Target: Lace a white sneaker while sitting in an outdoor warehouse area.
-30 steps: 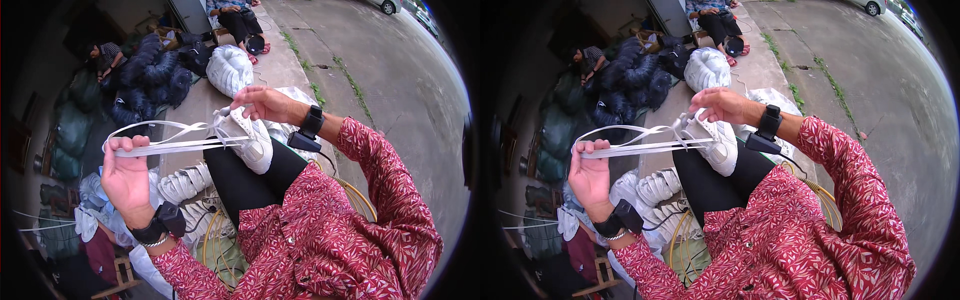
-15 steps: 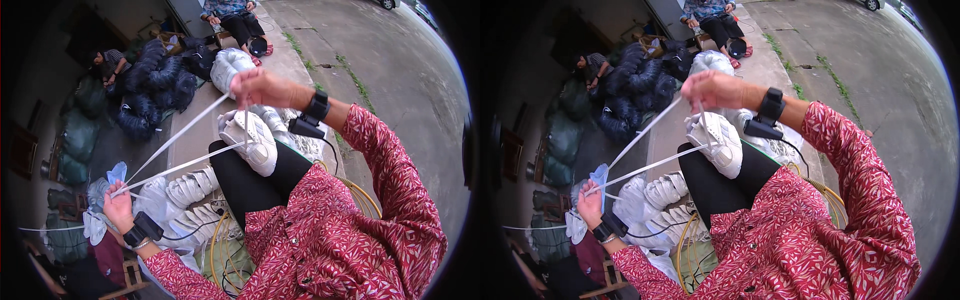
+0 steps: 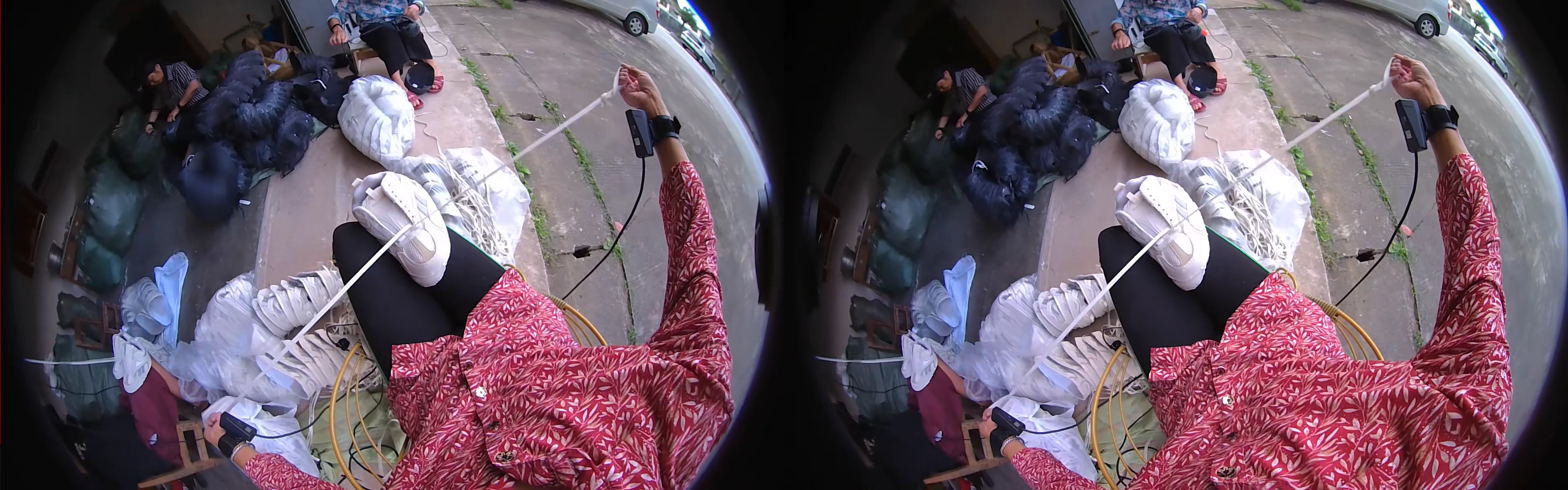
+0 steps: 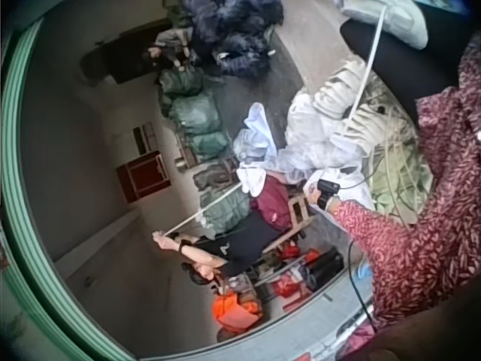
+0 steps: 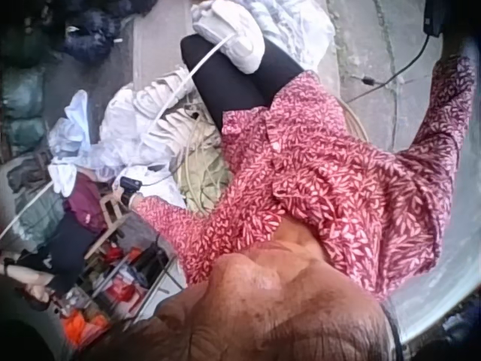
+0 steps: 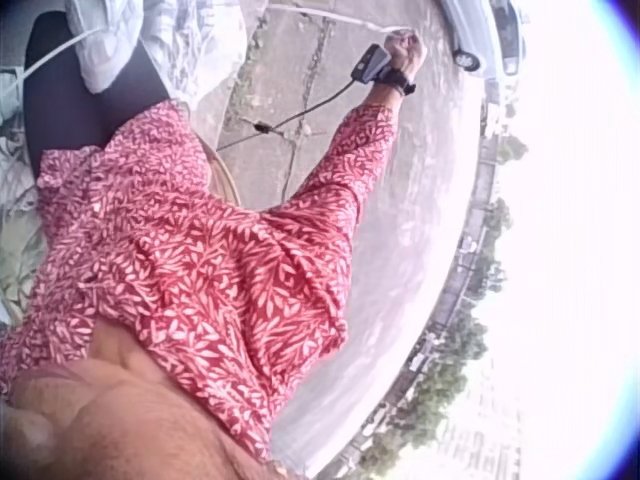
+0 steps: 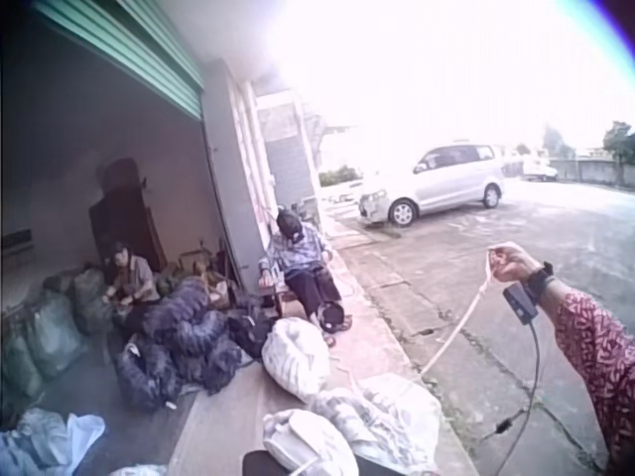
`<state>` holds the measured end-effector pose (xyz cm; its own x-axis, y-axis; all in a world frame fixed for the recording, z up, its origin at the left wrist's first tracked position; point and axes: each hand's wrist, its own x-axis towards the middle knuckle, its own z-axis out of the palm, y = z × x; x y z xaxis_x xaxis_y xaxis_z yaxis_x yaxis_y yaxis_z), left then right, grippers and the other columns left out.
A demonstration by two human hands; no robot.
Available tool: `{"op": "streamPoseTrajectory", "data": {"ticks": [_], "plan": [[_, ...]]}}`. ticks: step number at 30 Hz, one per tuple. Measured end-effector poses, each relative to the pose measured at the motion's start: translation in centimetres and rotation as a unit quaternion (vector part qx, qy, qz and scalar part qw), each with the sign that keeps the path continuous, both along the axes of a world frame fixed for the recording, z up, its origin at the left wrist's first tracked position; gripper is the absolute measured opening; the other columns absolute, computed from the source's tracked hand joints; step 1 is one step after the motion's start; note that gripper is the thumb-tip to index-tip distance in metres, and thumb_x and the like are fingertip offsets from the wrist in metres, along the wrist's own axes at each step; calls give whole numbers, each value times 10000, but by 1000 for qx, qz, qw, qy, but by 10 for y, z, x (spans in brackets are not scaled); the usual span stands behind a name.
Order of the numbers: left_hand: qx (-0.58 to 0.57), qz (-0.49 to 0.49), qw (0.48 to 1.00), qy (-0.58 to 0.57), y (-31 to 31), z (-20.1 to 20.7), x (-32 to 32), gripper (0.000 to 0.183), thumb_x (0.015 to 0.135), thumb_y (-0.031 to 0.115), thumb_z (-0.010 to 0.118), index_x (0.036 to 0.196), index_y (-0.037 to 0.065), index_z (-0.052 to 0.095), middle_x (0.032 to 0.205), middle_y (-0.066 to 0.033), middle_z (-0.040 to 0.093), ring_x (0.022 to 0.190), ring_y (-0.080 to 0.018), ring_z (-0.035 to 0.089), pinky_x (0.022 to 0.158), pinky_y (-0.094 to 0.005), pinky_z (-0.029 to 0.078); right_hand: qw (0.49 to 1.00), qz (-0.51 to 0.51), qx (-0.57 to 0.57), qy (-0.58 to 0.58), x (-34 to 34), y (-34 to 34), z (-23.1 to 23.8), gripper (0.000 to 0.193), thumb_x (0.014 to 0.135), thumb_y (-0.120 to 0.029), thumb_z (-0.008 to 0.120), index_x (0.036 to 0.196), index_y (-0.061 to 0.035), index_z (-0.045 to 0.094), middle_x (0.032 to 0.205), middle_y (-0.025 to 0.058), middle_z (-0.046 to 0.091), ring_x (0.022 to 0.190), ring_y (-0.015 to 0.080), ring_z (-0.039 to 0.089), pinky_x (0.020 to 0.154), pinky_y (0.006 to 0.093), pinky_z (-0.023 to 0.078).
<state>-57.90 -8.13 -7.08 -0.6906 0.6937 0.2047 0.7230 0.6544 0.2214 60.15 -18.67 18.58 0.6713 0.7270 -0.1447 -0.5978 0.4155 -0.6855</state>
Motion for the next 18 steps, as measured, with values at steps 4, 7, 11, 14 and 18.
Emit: {"op": "streamPoseTrajectory", "data": {"ticks": [4, 7, 11, 14, 18], "plan": [[144, 155, 953, -216, -53, -20, -14, 182, 847, 146, 430, 823, -28, 478, 700, -77, 525, 615, -197, 499, 556, -323, 413, 997, -72, 0, -6, 64, -64, -20, 138, 894, -61, 496, 764, -16, 484, 639, 12, 469, 496, 110, 413, 447, 185, 402], [381, 277, 765, -440, -61, -27, 3, 204, 859, 137, 439, 925, -44, 506, 728, -73, 540, 621, -189, 512, 545, -298, 418, 996, -87, -14, -23, 104, -114, -44, 121, 890, -55, 495, 777, -14, 491, 642, 24, 490, 497, 115, 446, 456, 187, 425], [417, 232, 670, -569, -11, -19, 86, 282, 875, 125, 451, 1062, -66, 543, 764, -67, 561, 629, -178, 529, 531, -266, 426, 994, -74, -83, 17, 129, -175, -74, 136, 892, -104, 510, 776, -33, 505, 604, 19, 495, 474, 100, 475, 426, 196, 432], [266, -8, 758, -595, 58, 10, 208, 159, 868, 157, 467, 950, 25, 505, 643, -40, 473, 493, -154, 470, 421, -261, 341, 988, -77, -119, -54, 130, -207, -97, 136, 892, -118, 503, 776, -49, 507, 584, 0, 476, 468, 89, 463, 404, 204, 390], [134, -370, 679, -620, 101, 70, 395, 177, 893, 137, 470, 979, 7, 554, 619, -29, 534, 454, -120, 516, 382, -220, 373, 964, -171, -194, -62, 128, -257, -137, 119, 866, -121, 516, 758, -72, 507, 583, -6, 487, 495, 98, 479, 463, 225, 373]]}}
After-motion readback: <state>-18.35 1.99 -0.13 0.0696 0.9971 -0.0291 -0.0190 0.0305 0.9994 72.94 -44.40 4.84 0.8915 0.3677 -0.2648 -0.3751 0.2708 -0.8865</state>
